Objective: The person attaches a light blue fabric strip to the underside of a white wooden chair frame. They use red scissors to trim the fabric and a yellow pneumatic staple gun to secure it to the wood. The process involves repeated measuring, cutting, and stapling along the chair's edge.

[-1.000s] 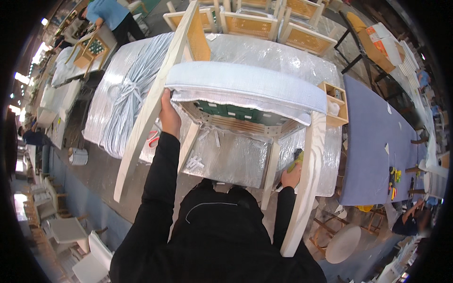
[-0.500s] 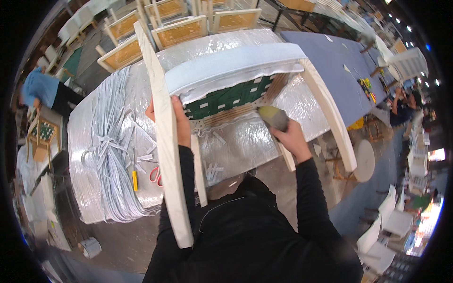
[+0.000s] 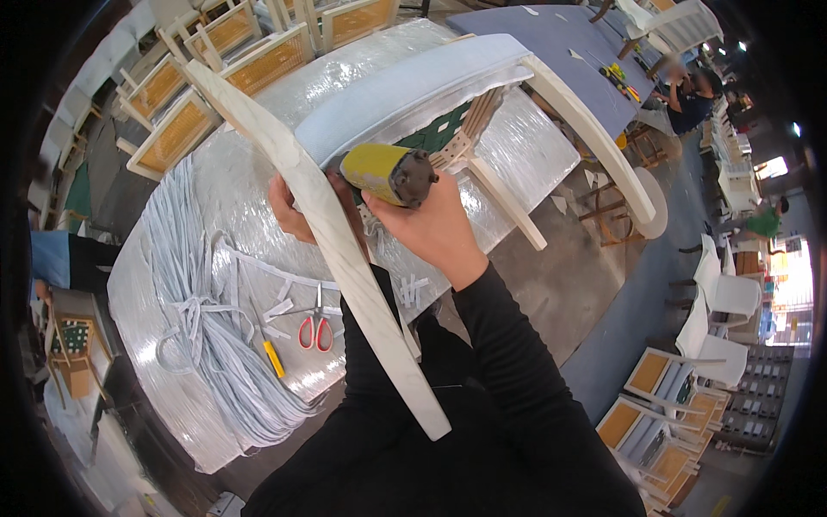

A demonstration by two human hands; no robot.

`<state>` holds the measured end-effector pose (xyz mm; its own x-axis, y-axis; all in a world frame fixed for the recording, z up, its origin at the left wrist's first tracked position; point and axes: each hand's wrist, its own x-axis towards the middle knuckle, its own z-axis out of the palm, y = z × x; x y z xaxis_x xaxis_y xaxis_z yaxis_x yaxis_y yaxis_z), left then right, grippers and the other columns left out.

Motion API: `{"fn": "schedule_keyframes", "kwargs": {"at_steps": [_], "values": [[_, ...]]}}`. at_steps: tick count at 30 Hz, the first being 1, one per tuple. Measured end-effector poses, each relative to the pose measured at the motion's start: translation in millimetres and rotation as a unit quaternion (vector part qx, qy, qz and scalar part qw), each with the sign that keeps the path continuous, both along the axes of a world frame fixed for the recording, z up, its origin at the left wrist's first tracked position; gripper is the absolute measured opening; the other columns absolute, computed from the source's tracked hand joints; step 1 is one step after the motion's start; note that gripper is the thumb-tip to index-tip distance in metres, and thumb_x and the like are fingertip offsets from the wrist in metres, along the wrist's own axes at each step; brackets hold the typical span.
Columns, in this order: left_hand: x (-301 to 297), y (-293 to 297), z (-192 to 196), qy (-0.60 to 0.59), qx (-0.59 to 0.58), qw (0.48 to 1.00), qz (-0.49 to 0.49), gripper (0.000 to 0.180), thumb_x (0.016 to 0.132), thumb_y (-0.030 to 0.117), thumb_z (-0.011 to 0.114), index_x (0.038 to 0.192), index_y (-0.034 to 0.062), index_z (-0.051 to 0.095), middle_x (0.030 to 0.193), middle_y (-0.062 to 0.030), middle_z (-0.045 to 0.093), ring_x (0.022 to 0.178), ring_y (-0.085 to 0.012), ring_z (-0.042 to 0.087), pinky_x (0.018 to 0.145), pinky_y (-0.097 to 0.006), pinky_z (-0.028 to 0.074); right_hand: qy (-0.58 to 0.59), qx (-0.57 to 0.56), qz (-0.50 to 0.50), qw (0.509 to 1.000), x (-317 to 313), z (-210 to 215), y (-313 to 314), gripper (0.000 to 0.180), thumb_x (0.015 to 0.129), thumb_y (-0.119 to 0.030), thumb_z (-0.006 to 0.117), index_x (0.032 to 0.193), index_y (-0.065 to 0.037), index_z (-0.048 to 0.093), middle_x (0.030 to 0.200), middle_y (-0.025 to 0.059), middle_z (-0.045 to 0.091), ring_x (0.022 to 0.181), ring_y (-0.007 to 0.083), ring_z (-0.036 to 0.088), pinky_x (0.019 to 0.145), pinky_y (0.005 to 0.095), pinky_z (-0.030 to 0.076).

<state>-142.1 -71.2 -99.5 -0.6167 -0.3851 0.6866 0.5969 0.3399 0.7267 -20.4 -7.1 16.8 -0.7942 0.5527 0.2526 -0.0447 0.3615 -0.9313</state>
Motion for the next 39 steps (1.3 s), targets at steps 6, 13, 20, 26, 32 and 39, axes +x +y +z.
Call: {"fn": "schedule_keyframes", "kwargs": {"at_steps": [6,13,20,26,32,39], "values": [[-13,-1,-12,0.073,-0.021,0.997,0.019,0.066,0.086,0.029,0.087,0.142,0.0047,0.061,0.133,-0.0155,0.066,0.117,-0.0347,0.060,0.104,-0.047,0.044,-0.019,0.006,-0.004,1.000,-4,-2,-2,0.040,0.088,-0.015,0.086,0.122,0.003,0.073,0.113,0.0138,0.080,0.100,0.0221,0.078,0.089,0.0348,0.061],[-33,-84,24,0.149,-0.315,0.920,-0.180,0.032,0.092,0.018,0.077,0.120,0.0042,0.073,0.133,-0.0155,0.073,0.136,-0.0387,0.061,0.110,-0.051,0.042,-0.091,-0.120,-0.008,0.989,9,-31,1,0.067,0.087,-0.025,0.093,0.133,0.008,0.057,0.126,0.0140,0.076,0.112,0.0178,0.073,0.099,0.0335,0.058],[-8,-91,46,0.195,-0.374,0.878,-0.226,0.030,0.091,0.021,0.079,0.109,-0.0004,0.069,0.118,-0.0147,0.072,0.112,-0.0347,0.066,0.106,-0.055,0.043,-0.007,-0.029,0.059,0.998,31,-93,28,0.066,0.080,-0.035,0.097,0.126,0.000,0.064,0.106,0.0116,0.072,0.101,0.0189,0.071,0.090,0.0332,0.057],[5,-86,53,0.251,-0.431,0.830,-0.250,0.035,0.089,0.027,0.081,0.104,0.0000,0.065,0.112,-0.0130,0.070,0.109,-0.0342,0.066,0.104,-0.059,0.044,0.111,-0.028,0.106,0.988,45,-98,51,0.056,0.077,-0.023,0.095,0.122,-0.002,0.070,0.102,0.0140,0.077,0.087,0.0224,0.075,0.084,0.0337,0.058],[-44,-116,161,0.025,-0.567,0.665,-0.486,0.044,0.082,0.033,0.085,0.116,0.0089,0.071,0.128,-0.0135,0.067,0.129,-0.0378,0.061,0.119,-0.062,0.028,0.166,-0.094,0.156,0.969,34,-75,41,0.051,0.079,-0.018,0.089,0.124,-0.001,0.073,0.105,0.0152,0.080,0.093,0.0274,0.080,0.084,0.0324,0.060],[-54,-89,149,-0.229,-0.535,0.699,-0.415,0.082,0.090,0.045,0.079,0.161,0.0179,0.048,0.170,-0.0175,0.040,0.163,-0.0453,0.020,0.127,-0.065,0.002,0.047,-0.041,0.130,0.990,44,-70,32,0.048,0.080,-0.020,0.089,0.120,0.003,0.074,0.109,0.0158,0.081,0.094,0.0263,0.081,0.083,0.0319,0.061]]}}
